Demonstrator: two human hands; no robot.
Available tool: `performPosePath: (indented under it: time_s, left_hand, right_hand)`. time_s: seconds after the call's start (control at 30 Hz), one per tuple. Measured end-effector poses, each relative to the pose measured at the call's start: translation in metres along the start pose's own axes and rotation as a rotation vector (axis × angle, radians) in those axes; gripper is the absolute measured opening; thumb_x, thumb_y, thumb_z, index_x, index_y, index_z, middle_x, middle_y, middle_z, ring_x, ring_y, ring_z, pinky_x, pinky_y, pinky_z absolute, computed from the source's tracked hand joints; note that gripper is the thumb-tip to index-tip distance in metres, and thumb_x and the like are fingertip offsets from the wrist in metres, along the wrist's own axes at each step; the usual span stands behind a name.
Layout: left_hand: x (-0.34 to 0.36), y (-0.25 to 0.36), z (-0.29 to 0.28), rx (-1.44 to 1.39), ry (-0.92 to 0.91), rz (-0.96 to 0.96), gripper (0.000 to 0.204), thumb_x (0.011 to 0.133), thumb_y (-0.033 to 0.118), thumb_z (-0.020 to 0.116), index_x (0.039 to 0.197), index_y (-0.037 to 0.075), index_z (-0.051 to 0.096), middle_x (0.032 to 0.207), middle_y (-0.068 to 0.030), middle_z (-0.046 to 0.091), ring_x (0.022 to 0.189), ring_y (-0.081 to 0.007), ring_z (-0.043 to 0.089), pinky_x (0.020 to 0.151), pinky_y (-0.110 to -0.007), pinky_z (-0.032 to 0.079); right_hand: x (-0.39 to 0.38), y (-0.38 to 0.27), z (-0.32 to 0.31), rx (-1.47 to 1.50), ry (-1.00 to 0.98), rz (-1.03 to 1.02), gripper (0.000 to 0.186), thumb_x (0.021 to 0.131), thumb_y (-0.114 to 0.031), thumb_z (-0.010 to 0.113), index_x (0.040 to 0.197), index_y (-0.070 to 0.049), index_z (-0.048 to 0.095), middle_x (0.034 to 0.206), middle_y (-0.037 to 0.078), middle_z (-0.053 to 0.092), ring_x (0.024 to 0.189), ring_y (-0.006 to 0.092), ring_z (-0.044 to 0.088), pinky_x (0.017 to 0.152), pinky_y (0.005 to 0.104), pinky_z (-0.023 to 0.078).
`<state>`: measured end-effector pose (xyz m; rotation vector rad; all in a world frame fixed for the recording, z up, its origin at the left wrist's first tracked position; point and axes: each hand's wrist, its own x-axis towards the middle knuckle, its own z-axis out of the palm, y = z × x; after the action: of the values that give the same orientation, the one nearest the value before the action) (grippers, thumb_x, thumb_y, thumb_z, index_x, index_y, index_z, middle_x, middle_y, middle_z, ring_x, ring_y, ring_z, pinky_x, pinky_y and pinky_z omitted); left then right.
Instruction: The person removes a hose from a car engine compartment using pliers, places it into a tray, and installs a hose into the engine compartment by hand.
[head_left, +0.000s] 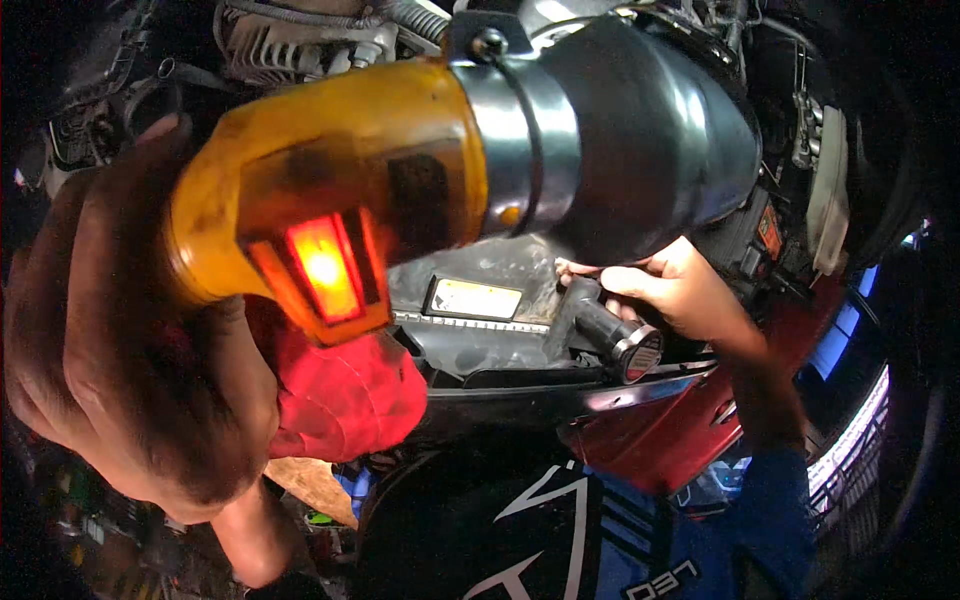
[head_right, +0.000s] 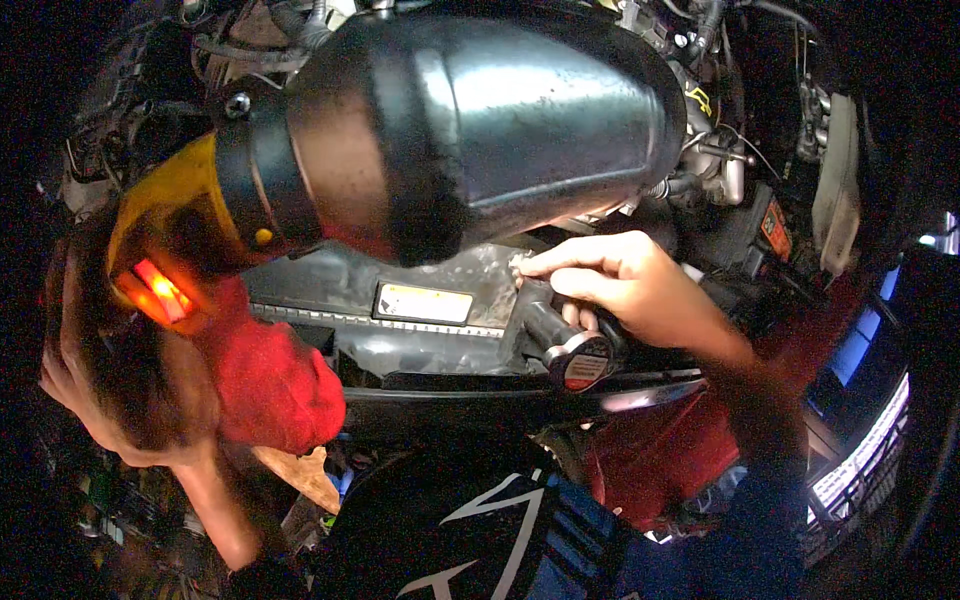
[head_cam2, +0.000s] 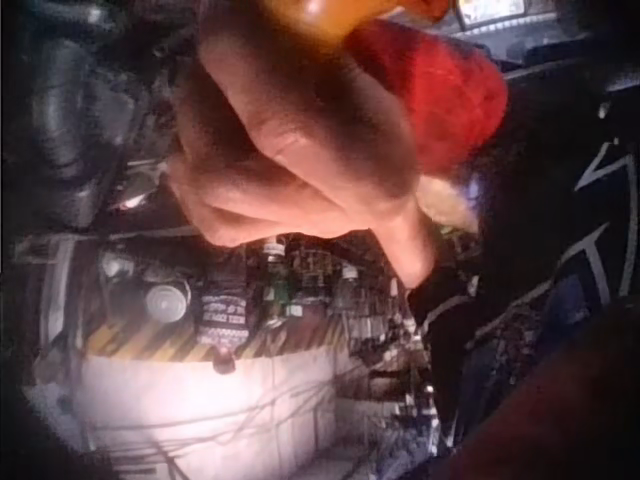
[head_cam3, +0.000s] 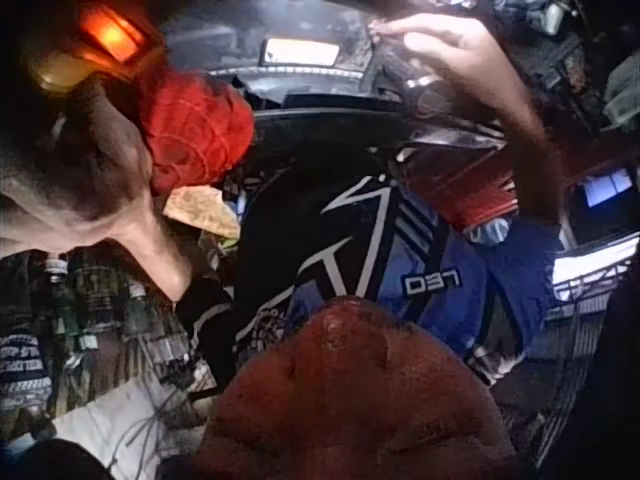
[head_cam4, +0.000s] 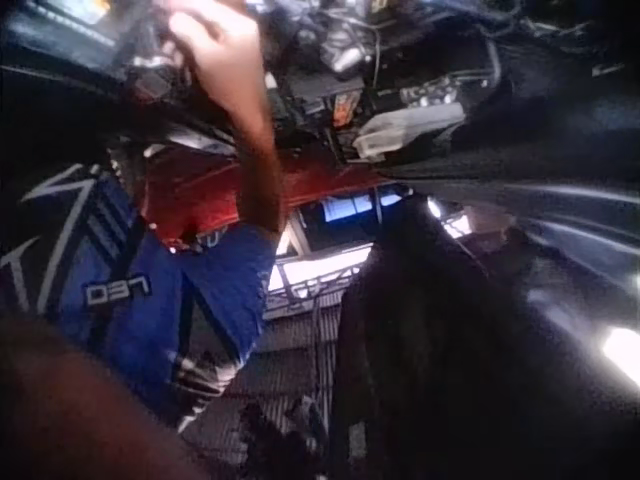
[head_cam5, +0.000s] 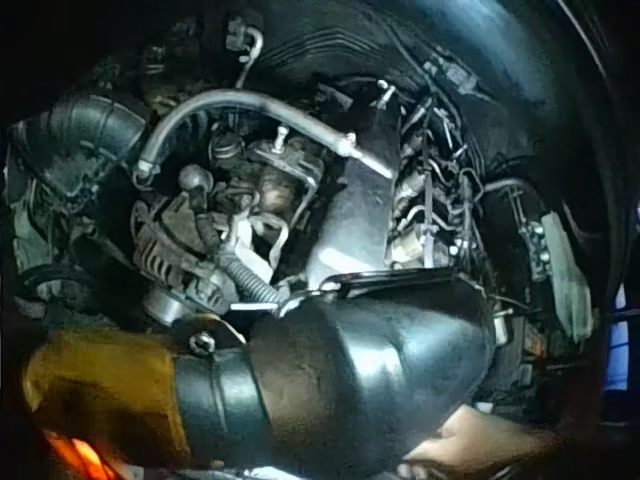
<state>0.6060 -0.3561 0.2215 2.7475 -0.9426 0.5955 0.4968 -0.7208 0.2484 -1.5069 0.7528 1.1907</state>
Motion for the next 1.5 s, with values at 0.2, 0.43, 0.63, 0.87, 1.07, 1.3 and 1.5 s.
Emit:
performPosePath:
  time_s: [0.2,0.43,0.63,0.87,1.07,1.3,1.5]
  left_hand:
    - [-0.005,0.003,-0.001,0.149,-0.062,-0.096,0.046,0.079,0.028,0.067,0.118,0.003,0.065,0.115,-0.0118,0.068,0.104,-0.0287,0.061,0.096,-0.039,0.042]
    - [-0.008,-0.014,-0.007,0.164,-0.058,0.014,0.050,0.080,0.034,0.068,0.120,0.004,0.063,0.119,-0.0102,0.067,0.105,-0.0290,0.061,0.096,-0.041,0.040]
    - [0.012,0.007,-0.008,0.008,-0.063,0.102,0.052,0.085,0.037,0.067,0.120,0.000,0.060,0.118,-0.0124,0.066,0.107,-0.0315,0.060,0.097,-0.044,0.041]
    - [0.021,0.022,-0.001,-0.121,-0.085,-0.001,0.046,0.079,0.024,0.079,0.114,-0.001,0.063,0.116,-0.0129,0.066,0.107,-0.0323,0.060,0.093,-0.042,0.046]
    - [0.018,0.015,-0.005,-0.018,0.026,0.117,0.046,0.087,0.032,0.068,0.114,-0.004,0.060,0.107,-0.0152,0.067,0.099,-0.0330,0.062,0.090,-0.046,0.049]
    - [0.015,0.020,-0.001,0.145,0.035,0.055,0.056,0.091,0.044,0.062,0.118,-0.004,0.058,0.111,-0.0160,0.065,0.101,-0.0325,0.060,0.091,-0.047,0.048]
    - [0.013,0.022,-0.002,0.039,0.028,0.018,0.054,0.090,0.040,0.061,0.121,-0.005,0.057,0.116,-0.0170,0.062,0.108,-0.0333,0.057,0.093,-0.047,0.045]
  right_hand:
    - [-0.009,0.005,0.001,0.038,0.105,-0.007,0.025,0.094,-0.010,0.056,0.114,0.000,0.067,0.078,0.004,0.066,0.068,0.0084,0.060,0.065,0.0228,0.049]
    - [-0.008,0.012,-0.007,0.047,0.072,-0.070,0.023,0.094,-0.009,0.055,0.112,0.000,0.068,0.078,0.006,0.067,0.068,0.0100,0.062,0.064,0.0234,0.050]
    - [-0.011,0.017,-0.008,0.013,0.080,-0.065,0.023,0.096,-0.012,0.055,0.113,-0.004,0.068,0.080,0.006,0.068,0.069,0.0094,0.062,0.064,0.0235,0.051]
    - [-0.006,0.032,-0.015,0.239,0.037,-0.234,0.022,0.097,-0.010,0.052,0.109,0.000,0.068,0.090,0.009,0.070,0.074,0.0113,0.063,0.068,0.0250,0.053]
    - [-0.007,0.040,-0.009,-0.412,0.422,-0.569,0.016,0.087,-0.005,0.059,0.099,-0.001,0.069,0.096,0.011,0.071,0.089,0.0238,0.069,0.084,0.0339,0.052]
    - [-0.003,0.051,-0.018,-0.687,0.342,-0.689,0.020,0.090,-0.007,0.054,0.105,-0.001,0.066,0.104,0.014,0.068,0.097,0.0276,0.065,0.086,0.0368,0.051]
    - [0.007,0.058,-0.023,-0.690,0.275,-0.741,0.023,0.091,-0.011,0.054,0.108,0.000,0.064,0.110,0.014,0.066,0.103,0.0285,0.063,0.090,0.0393,0.050]
